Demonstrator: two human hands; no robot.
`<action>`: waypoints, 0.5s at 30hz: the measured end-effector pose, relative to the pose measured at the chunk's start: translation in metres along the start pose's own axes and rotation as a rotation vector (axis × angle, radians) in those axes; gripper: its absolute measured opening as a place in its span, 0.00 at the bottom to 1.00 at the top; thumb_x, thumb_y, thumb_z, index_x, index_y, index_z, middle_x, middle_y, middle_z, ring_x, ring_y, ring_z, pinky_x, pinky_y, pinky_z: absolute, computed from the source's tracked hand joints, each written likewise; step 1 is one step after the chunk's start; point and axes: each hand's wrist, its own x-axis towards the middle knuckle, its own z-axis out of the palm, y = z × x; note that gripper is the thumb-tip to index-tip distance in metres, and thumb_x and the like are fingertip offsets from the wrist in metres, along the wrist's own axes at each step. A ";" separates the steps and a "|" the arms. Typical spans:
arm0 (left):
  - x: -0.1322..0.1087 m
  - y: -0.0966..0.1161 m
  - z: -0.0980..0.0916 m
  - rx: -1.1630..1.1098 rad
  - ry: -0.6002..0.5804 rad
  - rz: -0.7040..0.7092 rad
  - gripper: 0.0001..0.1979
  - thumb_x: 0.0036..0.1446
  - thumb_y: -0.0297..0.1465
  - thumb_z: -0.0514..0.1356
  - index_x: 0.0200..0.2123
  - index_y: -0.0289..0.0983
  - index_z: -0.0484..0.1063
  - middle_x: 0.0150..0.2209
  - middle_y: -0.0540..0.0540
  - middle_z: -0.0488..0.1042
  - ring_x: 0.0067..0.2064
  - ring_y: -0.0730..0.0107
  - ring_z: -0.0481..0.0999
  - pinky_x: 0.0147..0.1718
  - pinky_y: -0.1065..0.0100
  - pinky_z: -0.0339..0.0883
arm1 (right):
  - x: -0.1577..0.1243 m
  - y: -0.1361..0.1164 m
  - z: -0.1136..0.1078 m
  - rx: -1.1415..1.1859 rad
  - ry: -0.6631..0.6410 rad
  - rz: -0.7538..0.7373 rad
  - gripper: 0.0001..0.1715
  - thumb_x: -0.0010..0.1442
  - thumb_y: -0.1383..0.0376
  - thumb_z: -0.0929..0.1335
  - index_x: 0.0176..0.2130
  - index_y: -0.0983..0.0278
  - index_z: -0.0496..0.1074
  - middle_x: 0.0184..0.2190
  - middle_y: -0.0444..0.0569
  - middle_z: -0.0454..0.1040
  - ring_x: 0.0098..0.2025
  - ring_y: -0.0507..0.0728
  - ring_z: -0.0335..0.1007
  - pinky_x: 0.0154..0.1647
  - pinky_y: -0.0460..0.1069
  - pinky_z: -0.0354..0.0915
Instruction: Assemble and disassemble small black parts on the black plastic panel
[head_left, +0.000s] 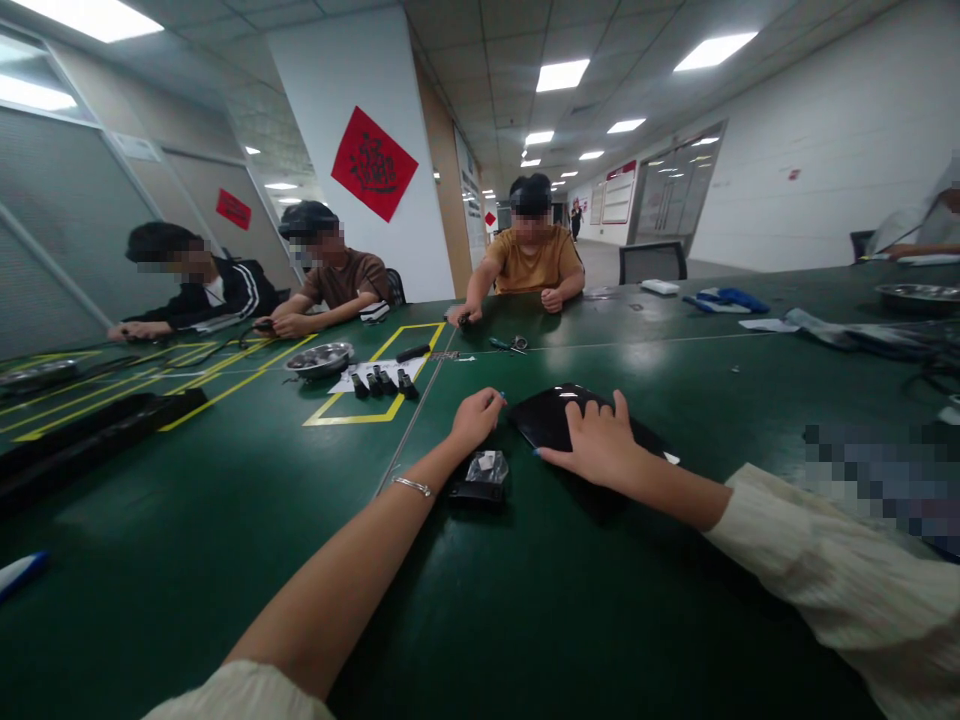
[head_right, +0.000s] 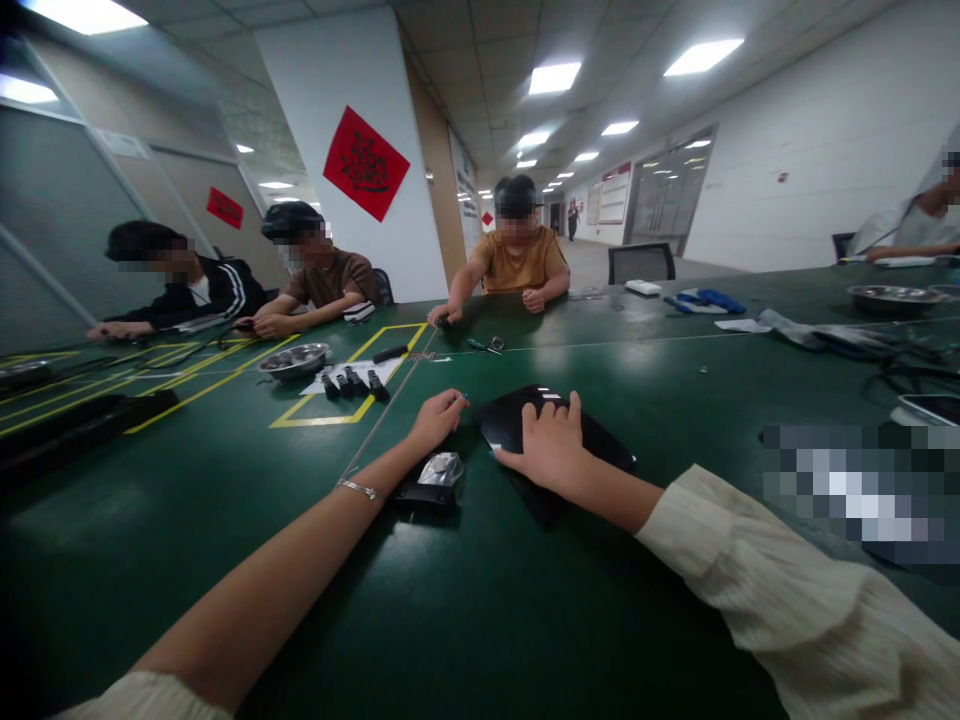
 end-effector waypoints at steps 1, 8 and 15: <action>0.000 0.000 0.000 0.000 0.000 0.001 0.15 0.55 0.40 0.48 0.29 0.37 0.68 0.13 0.56 0.62 0.19 0.75 0.64 0.23 0.72 0.55 | -0.001 -0.001 -0.005 0.015 -0.028 -0.003 0.42 0.51 0.38 0.59 0.47 0.70 0.66 0.39 0.65 0.71 0.42 0.70 0.68 0.53 0.69 0.46; 0.000 0.002 0.000 0.013 0.008 0.000 0.15 0.55 0.39 0.48 0.28 0.37 0.68 0.13 0.57 0.61 0.19 0.75 0.64 0.23 0.72 0.55 | 0.029 0.025 -0.034 0.186 -0.145 0.147 0.29 0.62 0.49 0.52 0.44 0.67 0.66 0.32 0.57 0.72 0.36 0.62 0.71 0.35 0.53 0.62; -0.001 0.004 -0.002 0.034 0.006 -0.019 0.14 0.55 0.39 0.48 0.28 0.38 0.68 0.13 0.57 0.61 0.19 0.75 0.64 0.23 0.73 0.55 | 0.054 0.143 0.002 -0.018 0.144 0.518 0.31 0.60 0.56 0.58 0.57 0.72 0.59 0.51 0.74 0.59 0.55 0.74 0.54 0.48 0.64 0.50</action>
